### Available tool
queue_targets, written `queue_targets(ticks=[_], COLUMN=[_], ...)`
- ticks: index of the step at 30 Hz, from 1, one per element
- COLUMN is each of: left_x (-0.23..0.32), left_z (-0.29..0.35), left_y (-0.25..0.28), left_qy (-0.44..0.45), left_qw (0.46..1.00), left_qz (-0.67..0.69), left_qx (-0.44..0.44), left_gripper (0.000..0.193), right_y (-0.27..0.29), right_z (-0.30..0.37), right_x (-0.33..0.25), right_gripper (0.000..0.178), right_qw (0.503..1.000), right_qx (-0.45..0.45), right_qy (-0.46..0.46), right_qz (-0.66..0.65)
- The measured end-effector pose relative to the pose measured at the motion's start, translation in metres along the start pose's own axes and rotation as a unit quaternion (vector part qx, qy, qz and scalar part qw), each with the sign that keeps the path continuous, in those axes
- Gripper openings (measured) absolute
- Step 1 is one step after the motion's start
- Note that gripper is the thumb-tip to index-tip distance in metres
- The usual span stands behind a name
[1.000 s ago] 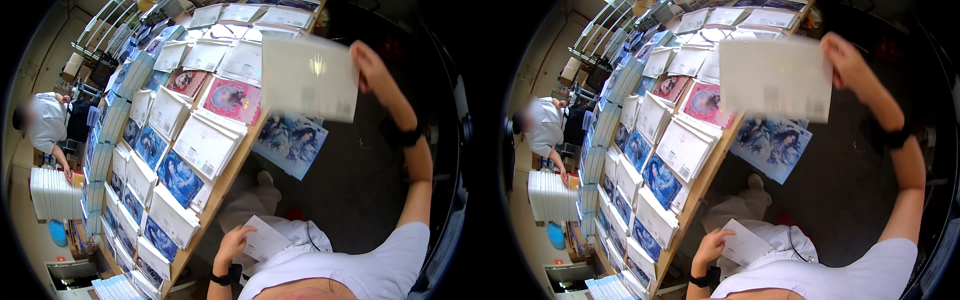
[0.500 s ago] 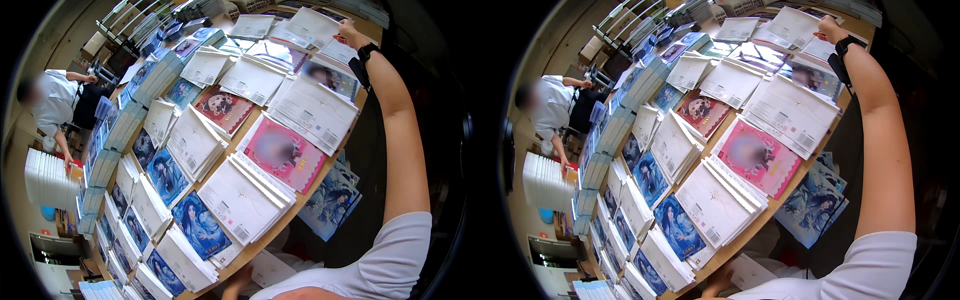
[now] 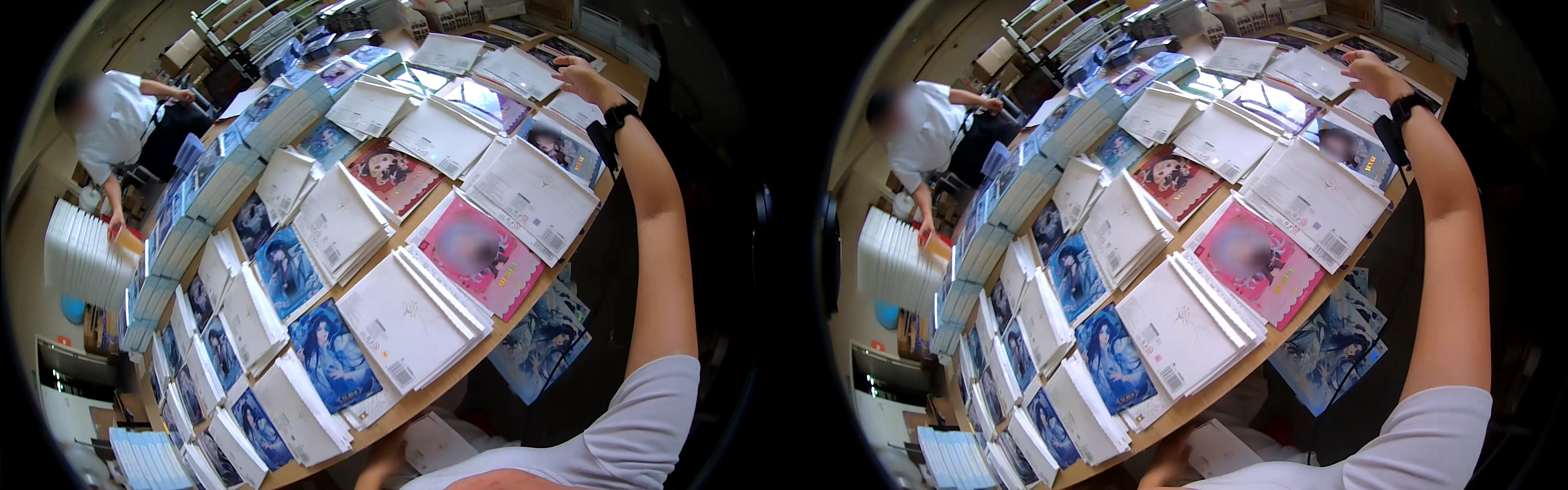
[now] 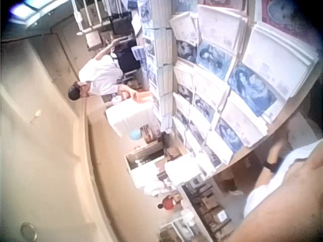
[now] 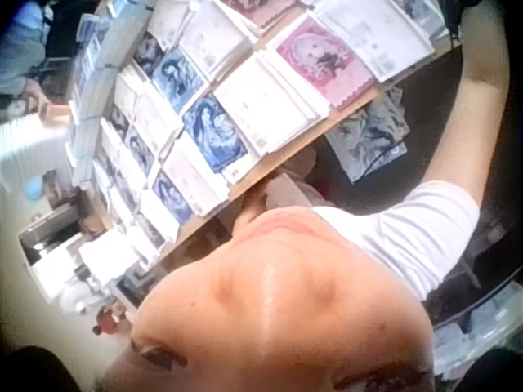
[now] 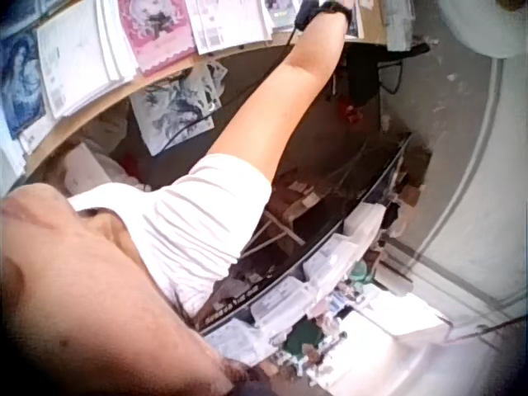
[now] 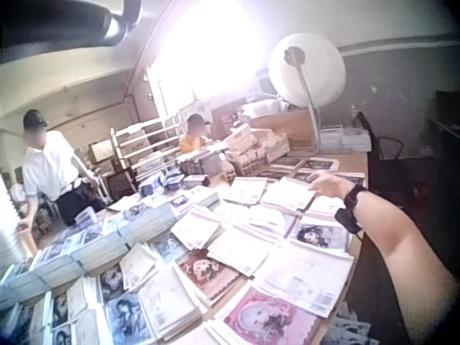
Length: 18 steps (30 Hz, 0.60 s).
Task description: The person repeatedly picks up illustrated books from a table, places each into a white paper sleeve, and then slides the sleeved book into a clear plastic bag. The person seals the bag and places the packaged book onto a growing stack on the table. This process is repeated for multiple books throughout the clip.
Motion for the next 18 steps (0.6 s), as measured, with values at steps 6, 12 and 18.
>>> queue_targets(ticks=[6, 12, 18], left_x=[0.035, 0.059, 0.043], left_z=[0.032, 0.087, 0.138], left_y=[0.041, 0.078, 0.089], left_qy=[-0.059, -0.088, -0.095], left_qw=[0.994, 0.966, 0.954], left_qz=[0.045, 0.015, -0.017], left_qx=[0.077, 0.242, 0.285], left_gripper=[0.048, 0.043, 0.041], right_y=[-0.033, -0.071, -0.152], right_z=[0.107, 0.246, 0.446], right_x=[-0.057, -0.085, -0.033], right_gripper=[0.026, 0.024, 0.014], right_qw=[0.986, 0.959, 0.860], right_qx=[-0.109, -0.134, -0.285], right_qy=[-0.023, 0.014, 0.253], right_qz=[0.126, 0.249, 0.339])
Point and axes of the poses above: each hand's wrist, its own z-axis away from the middle knuckle, its own y-axis out of the back of the hand, x = y × z, the point moved 6 cm from there along -z, towards the middle knuckle, and after that the axes turned 8 degrees about -z, right-handed, at the moved point
